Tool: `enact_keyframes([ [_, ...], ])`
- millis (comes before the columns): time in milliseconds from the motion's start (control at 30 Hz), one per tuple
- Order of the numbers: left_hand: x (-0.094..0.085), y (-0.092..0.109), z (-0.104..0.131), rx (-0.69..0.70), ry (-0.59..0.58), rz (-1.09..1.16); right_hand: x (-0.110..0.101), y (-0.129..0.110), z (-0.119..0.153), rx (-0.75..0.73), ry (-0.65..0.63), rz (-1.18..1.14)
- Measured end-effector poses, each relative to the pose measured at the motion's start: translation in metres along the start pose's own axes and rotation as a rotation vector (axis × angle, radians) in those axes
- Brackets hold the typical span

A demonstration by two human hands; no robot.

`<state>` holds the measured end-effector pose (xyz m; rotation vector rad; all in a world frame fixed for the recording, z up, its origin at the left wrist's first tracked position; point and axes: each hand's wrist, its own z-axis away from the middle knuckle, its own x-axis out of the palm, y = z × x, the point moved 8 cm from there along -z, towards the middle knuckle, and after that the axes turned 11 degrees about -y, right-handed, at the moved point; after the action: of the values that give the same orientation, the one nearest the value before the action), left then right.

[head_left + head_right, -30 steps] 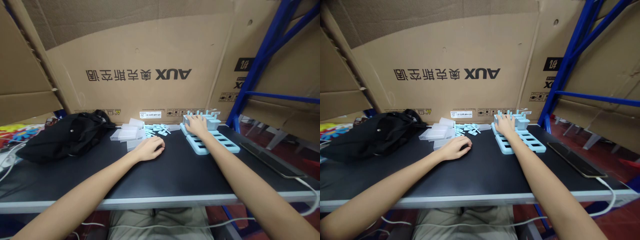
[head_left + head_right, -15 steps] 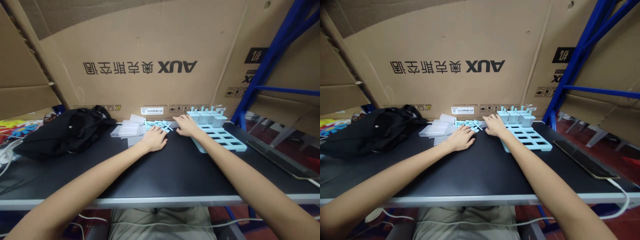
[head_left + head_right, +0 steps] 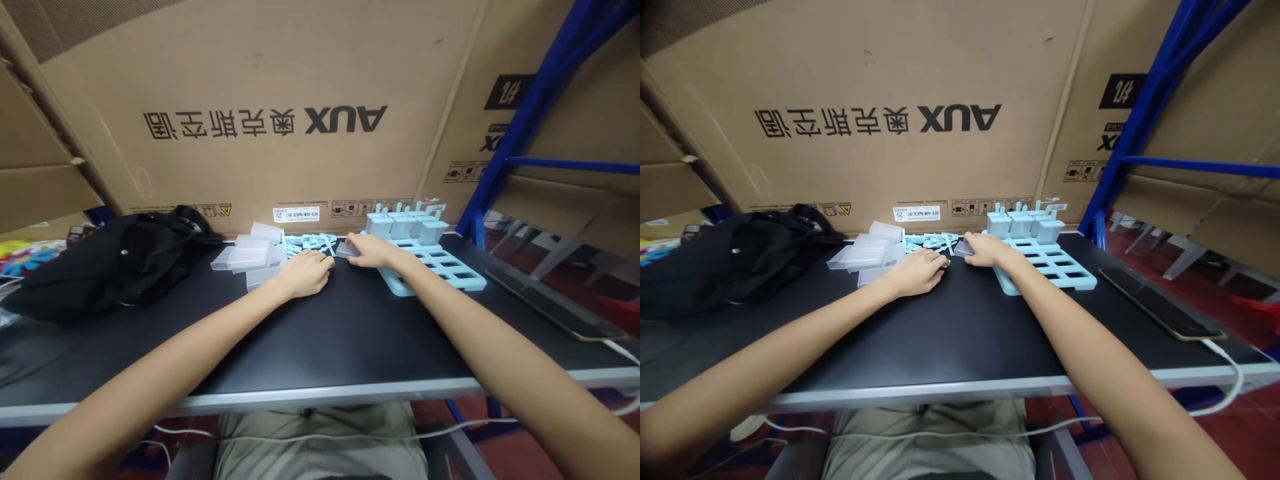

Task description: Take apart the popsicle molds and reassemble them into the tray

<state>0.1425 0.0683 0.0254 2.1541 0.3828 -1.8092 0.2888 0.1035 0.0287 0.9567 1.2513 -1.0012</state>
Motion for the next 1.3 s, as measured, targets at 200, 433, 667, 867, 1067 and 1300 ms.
enact_keyframes([
  [200, -0.008, 0.025, 0.030, 0.157, -0.027, 0.133, -0.036, -0.009, 0.020, -0.027, 0.135, -0.076],
  [433, -0.006, -0.004, 0.042, -0.105, -0.112, 0.231, -0.069, -0.038, 0.049, -0.153, 0.104, -0.226],
  [667, -0.006, -0.012, 0.041, -0.068, -0.142, 0.550, -0.068, -0.072, 0.057, -0.276, 0.004, -0.202],
  [867, -0.004, -0.016, 0.041, -0.064, -0.128, 0.679, -0.065, -0.087, 0.057, -0.335, -0.017, -0.248],
  [1067, -0.003, -0.021, 0.041, -0.038, -0.093, 0.685, -0.057, -0.098, 0.053, -0.408, -0.028, -0.286],
  [1300, -0.002, -0.024, 0.041, -0.052, -0.089, 0.665, -0.053, -0.106, 0.050, -0.451, 0.003, -0.246],
])
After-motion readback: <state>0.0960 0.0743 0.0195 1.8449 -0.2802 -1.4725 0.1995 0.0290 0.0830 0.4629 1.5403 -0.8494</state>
